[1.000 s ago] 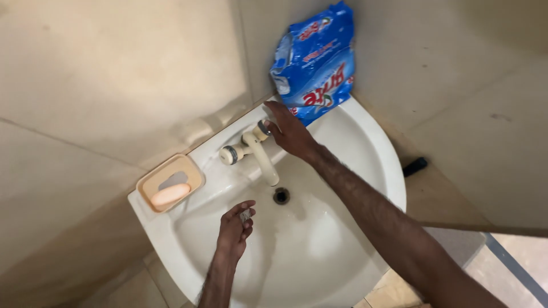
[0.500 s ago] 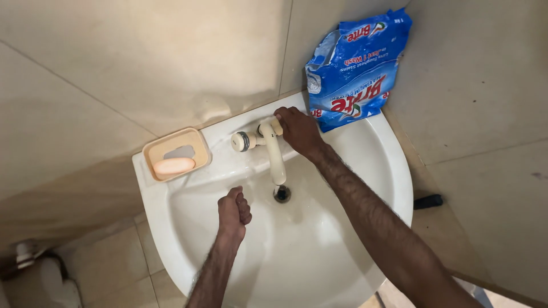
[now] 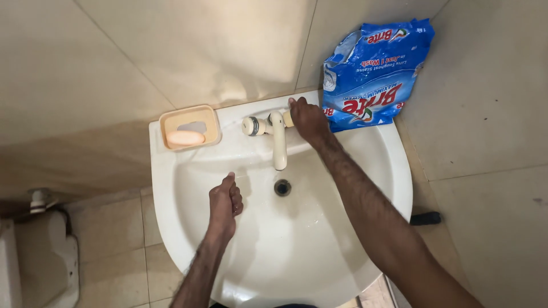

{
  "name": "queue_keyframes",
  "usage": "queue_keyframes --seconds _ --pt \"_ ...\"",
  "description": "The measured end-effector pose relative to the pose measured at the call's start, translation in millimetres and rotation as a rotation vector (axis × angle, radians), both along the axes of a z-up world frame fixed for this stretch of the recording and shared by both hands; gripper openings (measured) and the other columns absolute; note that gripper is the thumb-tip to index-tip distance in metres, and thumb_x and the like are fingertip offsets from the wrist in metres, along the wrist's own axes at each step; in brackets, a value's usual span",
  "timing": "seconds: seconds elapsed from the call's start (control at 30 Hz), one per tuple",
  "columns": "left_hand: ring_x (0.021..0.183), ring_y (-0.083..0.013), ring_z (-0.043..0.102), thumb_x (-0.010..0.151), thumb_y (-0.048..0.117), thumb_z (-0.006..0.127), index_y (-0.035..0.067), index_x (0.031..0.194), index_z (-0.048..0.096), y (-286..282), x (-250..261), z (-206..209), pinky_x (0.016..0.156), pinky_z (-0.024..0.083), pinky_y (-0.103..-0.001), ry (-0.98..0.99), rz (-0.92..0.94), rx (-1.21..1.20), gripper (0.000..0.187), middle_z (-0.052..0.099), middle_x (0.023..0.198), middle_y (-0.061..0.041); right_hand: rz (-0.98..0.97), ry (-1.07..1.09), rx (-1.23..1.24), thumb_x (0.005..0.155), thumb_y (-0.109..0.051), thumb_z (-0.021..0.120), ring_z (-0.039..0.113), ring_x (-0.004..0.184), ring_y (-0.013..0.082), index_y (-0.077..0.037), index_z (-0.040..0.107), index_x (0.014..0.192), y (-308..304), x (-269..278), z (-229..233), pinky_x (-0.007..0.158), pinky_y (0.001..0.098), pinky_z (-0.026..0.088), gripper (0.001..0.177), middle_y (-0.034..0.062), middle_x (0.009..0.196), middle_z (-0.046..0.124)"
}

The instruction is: Cleaning the exterior of a white hair dryer with a cloth.

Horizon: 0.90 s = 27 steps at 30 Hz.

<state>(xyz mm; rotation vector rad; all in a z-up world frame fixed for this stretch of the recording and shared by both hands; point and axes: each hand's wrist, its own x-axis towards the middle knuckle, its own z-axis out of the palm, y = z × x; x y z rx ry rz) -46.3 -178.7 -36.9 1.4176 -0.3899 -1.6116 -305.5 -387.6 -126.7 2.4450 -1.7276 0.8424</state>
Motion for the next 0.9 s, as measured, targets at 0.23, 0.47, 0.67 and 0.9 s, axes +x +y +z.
queue_keyframes --seconds 0.23,0.47,0.67,0.9 --pt "0.072 -0.011 0.049 0.094 0.022 0.058 0.013 0.09 0.062 13.1 7.8 21.4 0.069 0.045 -0.028 -0.279 -0.299 0.067 0.011 0.056 0.082 0.002 0.009 0.234 0.131 0.112 -0.024 0.049 0.064 0.064 0.0385 0.004 0.072 0.097 -45.0 -9.8 -19.5 0.06 0.0508 0.05 0.04 0.0171 0.068 0.066" --pt "0.095 -0.017 0.062 0.082 0.008 0.071 0.017 0.136 0.058 29.1 16.7 0.5 0.086 0.05 -0.032 -0.31 -0.455 0.015 0.056 0.066 0.104 -0.005 -0.023 0.105 0.083 0.11 -0.026 0.05 0.068 0.073 0.0413 -0.002 0.067 0.087 9.8 12.7 34.0 0.065 0.0535 0.054 0.038 0.0216 0.077 0.069" --pt "0.109 -0.0215 0.069 0.077 0.012 0.081 0.008 0.14 0.052 39.9 17.4 -24.7 0.097 0.056 -0.037 -0.195 -0.426 0.034 0.069 0.066 0.119 -0.007 -0.192 -0.062 0.045 0.1 -0.025 0.057 0.067 0.065 0.0429 -0.006 0.067 0.083 -0.9 19.3 8.4 0.062 0.0559 0.055 0.027 0.0217 0.071 0.069" --pt "0.106 -0.0196 0.07 0.078 0.009 0.079 0.01 0.143 0.057 35.6 33.3 12.7 0.098 0.055 -0.034 -0.184 -0.482 0.038 0.069 0.071 0.119 -0.013 -0.149 0.341 0.304 0.094 -0.021 0.051 0.07 0.091 0.0429 -0.004 0.074 0.096 -37.7 12.6 -21.0 0.069 0.057 0.058 0.029 0.023 0.098 0.072"
